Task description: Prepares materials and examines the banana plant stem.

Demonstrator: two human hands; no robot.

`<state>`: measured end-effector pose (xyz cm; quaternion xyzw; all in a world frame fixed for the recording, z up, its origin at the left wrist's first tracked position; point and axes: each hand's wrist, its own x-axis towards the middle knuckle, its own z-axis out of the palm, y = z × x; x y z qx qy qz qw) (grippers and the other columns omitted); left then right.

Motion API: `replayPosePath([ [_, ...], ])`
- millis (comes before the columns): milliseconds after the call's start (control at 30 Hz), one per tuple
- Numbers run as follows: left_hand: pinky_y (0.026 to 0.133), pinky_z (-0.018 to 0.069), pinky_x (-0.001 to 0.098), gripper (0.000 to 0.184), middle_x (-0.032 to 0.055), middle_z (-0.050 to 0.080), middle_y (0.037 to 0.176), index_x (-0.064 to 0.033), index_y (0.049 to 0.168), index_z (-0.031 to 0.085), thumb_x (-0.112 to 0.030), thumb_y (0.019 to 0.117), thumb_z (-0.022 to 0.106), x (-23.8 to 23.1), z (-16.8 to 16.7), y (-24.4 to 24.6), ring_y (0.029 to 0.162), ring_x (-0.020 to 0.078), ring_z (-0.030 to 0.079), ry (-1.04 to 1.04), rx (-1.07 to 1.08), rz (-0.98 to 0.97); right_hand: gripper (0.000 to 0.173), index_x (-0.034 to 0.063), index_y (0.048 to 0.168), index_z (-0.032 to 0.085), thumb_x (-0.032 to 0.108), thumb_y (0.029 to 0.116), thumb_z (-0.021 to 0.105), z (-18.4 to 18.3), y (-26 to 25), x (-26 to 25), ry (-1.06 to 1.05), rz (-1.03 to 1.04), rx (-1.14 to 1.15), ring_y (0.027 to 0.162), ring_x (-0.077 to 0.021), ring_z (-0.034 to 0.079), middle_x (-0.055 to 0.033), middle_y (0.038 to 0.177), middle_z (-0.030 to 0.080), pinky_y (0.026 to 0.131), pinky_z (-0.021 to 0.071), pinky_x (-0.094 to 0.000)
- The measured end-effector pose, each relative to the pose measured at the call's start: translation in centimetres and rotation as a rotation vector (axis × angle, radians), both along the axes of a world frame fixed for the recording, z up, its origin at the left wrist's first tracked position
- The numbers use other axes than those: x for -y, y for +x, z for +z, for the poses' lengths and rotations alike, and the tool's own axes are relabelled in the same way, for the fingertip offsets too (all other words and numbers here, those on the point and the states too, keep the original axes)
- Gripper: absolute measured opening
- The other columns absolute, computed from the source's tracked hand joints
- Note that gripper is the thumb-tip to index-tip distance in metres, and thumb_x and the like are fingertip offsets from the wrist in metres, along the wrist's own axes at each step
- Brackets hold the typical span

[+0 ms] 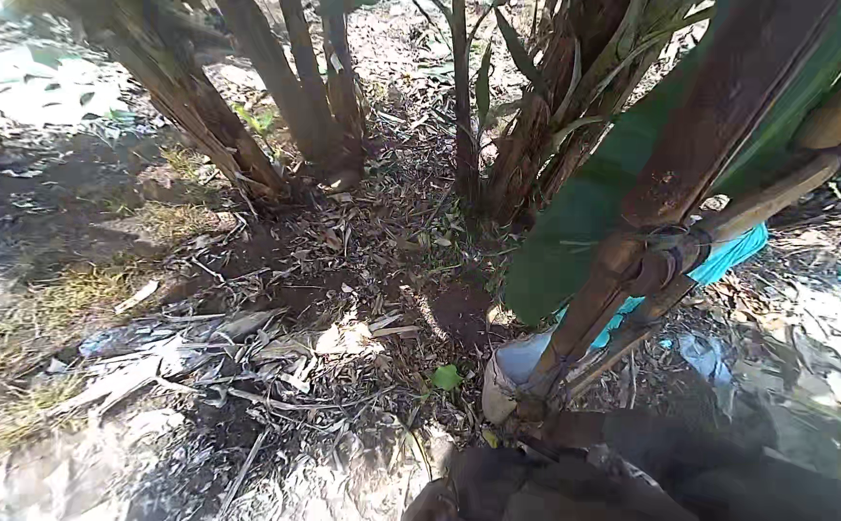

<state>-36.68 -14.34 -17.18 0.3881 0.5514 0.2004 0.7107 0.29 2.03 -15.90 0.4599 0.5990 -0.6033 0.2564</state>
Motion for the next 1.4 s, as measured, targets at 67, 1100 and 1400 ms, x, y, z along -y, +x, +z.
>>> replayPosePath([
  [67, 0.09, 0.0581, 0.0409, 0.055, 0.0104, 0.074, 0.106, -0.0065, 0.145, 0.051, -0.027, 0.0964, 0.067, -2.9, 0.3, -3.1, 0.094, 0.0177, 0.071, 0.04, -0.021, 0.012, 0.042, -0.0085, 0.125, 0.062, 0.029, 0.1084, 0.051, 0.9, -2.1, -1.9, 0.044, -0.022, 0.045, 0.11, -0.0417, 0.063, -0.0307, 0.118, 0.064, 0.101, 0.0456, -0.0607],
  [1100, 0.079, 0.0597, 0.0396, 0.031, 0.0092, 0.072, 0.097, -0.0048, 0.122, 0.068, -0.015, 0.0924, 0.073, -59.7, -0.7, -17.2, 0.083, 0.0164, 0.069, 0.414, -0.02, -0.94, 0.027, -0.0005, 0.116, 0.067, 0.022, 0.1063, 0.055, 3.4, -23.9, -32.6, 0.399, -1.031, -0.122, 0.076, -0.0218, 0.063, -0.0145, 0.092, 0.067, 0.073, 0.0546, -0.0455],
  [1400, 0.092, 0.056, 0.0448, 0.039, 0.0103, 0.071, 0.122, -0.0145, 0.138, 0.062, -0.035, 0.1089, 0.047, -75.9, 4.5, -10.1, 0.103, 0.0202, 0.07, 0.193, -0.115, -0.982, 0.026, -0.0018, 0.115, 0.066, 0.021, 0.1052, 0.058, 5.0, -13.9, -43.5, 0.369, -1.175, 0.106, 0.077, -0.028, 0.066, -0.0187, 0.094, 0.067, 0.076, 0.0563, -0.0524],
])
